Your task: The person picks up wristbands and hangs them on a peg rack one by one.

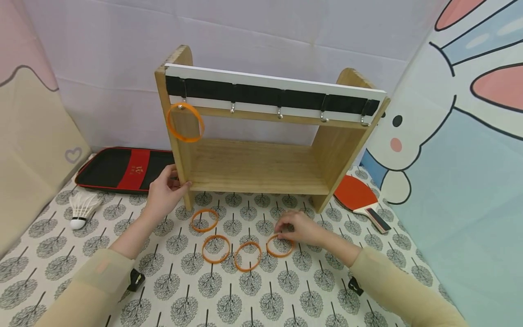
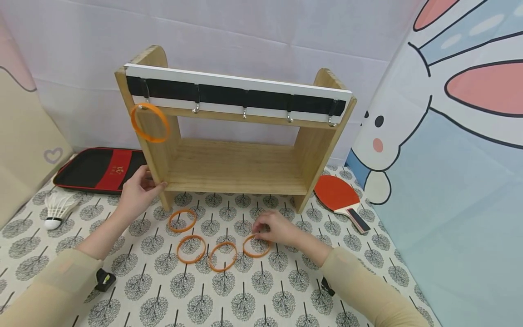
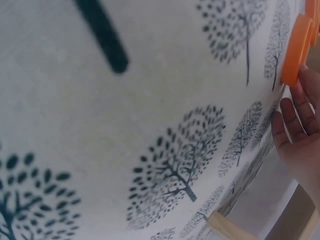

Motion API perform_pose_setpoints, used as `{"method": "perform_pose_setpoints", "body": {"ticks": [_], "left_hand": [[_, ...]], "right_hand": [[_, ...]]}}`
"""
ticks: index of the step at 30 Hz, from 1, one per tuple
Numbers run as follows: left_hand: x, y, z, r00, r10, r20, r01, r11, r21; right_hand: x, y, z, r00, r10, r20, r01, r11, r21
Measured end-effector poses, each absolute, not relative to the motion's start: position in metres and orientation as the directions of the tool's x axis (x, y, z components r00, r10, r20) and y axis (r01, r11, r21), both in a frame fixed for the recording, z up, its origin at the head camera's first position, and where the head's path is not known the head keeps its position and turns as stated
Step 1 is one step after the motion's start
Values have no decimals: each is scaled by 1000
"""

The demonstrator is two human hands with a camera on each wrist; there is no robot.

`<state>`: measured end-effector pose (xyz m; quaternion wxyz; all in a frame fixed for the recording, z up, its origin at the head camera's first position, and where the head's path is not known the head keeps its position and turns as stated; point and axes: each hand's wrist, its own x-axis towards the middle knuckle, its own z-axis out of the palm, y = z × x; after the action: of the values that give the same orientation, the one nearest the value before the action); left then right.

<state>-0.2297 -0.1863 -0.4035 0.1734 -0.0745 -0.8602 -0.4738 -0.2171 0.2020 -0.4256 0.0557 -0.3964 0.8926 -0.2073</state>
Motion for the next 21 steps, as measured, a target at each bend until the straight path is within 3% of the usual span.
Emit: {"method": "perform_pose_setpoints", "body": {"ticks": [21], "left_hand": [[-230,-186,-404,-934,-47,355,275,539,796]], "right_hand": [[-215,199,-418,-630,-765,136,-733,526,-431]]}}
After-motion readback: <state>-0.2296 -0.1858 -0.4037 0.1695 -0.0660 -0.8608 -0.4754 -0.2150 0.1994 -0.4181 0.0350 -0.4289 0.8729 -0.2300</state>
